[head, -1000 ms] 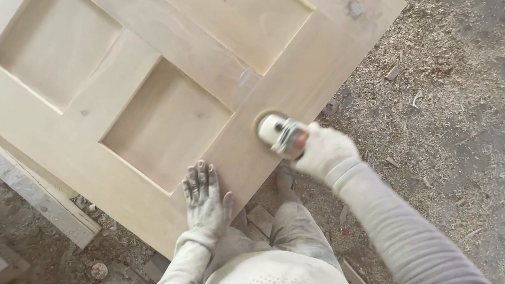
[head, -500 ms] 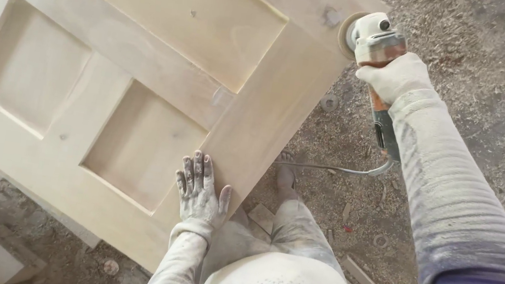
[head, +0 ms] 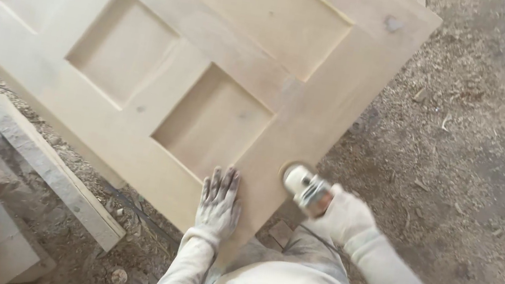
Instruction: Sanding a wooden door with a power sander to smooth the surface
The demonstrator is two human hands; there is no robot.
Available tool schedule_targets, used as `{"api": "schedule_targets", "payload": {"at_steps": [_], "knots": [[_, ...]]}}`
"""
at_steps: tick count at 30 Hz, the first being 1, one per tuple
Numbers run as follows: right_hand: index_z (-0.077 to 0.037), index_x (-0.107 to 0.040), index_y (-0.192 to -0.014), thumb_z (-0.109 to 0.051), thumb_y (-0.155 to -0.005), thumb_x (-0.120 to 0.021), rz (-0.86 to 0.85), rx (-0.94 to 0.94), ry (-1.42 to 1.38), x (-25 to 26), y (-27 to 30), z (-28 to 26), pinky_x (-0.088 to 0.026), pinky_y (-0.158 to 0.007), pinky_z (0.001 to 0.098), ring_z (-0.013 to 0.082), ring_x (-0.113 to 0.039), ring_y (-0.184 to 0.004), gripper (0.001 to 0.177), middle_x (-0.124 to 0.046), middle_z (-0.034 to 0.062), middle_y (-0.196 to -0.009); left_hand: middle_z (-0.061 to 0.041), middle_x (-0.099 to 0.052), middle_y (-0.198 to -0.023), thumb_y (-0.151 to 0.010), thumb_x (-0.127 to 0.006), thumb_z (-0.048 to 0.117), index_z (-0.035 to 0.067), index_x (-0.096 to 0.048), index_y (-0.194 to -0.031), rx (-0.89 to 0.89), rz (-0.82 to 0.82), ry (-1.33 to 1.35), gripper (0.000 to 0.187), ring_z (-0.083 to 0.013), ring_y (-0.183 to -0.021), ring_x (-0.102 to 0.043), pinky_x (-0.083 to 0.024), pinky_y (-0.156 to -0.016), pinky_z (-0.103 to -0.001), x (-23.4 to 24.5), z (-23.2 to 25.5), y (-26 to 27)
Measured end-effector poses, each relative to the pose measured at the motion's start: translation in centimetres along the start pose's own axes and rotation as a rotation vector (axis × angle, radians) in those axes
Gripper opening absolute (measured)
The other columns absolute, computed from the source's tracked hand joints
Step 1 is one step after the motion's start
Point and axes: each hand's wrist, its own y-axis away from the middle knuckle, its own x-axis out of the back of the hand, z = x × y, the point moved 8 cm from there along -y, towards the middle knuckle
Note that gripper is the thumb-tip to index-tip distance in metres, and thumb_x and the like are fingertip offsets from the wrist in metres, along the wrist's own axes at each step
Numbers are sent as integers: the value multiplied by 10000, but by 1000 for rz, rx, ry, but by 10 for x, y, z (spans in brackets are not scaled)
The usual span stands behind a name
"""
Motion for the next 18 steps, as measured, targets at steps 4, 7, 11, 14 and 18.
{"api": "schedule_targets", "payload": {"at_steps": [4,7,11,14,18], "knots": [[-188,-551,-1048,-353,-852,-672,-120,110,146,-72,56,-50,-605,-797,290,130,-726,-808,284,-716,8,-922,-23,-8,-1748,-1035,-276,490,154,-82,-1662,168,-76,-85,738,-260,-1609,56,52,-1286,-457,-4,-79,91],[-189,-573,-1015,-310,-867,-606,-122,194,181,-104,84,-78,-610,-769,292,145,-732,-797,194,-727,5,-914,-40,95,-1742,-1038,-230,530,171,14,-1656,458,-221,-64,755,-277,-1596,130,73,-1271,-444,11,-129,143],[-171,-608,-923,-376,-754,-630,-51,306,123,-125,99,-99,-578,-826,379,275,-745,-856,266,-760,48,-924,-103,-41,-1749,-988,-398,518,150,-192,-1626,935,-190,18,764,-343,-1605,-33,-71,-1275,-505,-28,-209,273],[-248,-680,-1014,-419,-693,-833,-28,290,-40,-110,105,-107,-596,-806,306,181,-767,-823,395,-811,-31,-901,-167,-206,-1711,-949,-492,573,158,-366,-1552,1093,-242,-6,742,-394,-1574,-206,-225,-1253,-545,-76,-236,361],[-197,-713,-1019,-374,-690,-831,25,301,-162,-67,109,-126,-587,-770,308,195,-780,-802,393,-832,9,-868,-36,31,-1753,-1019,-470,552,231,-148,-1631,1264,-497,309,762,-242,-1632,47,-19,-1333,-436,-31,-173,342]]}}
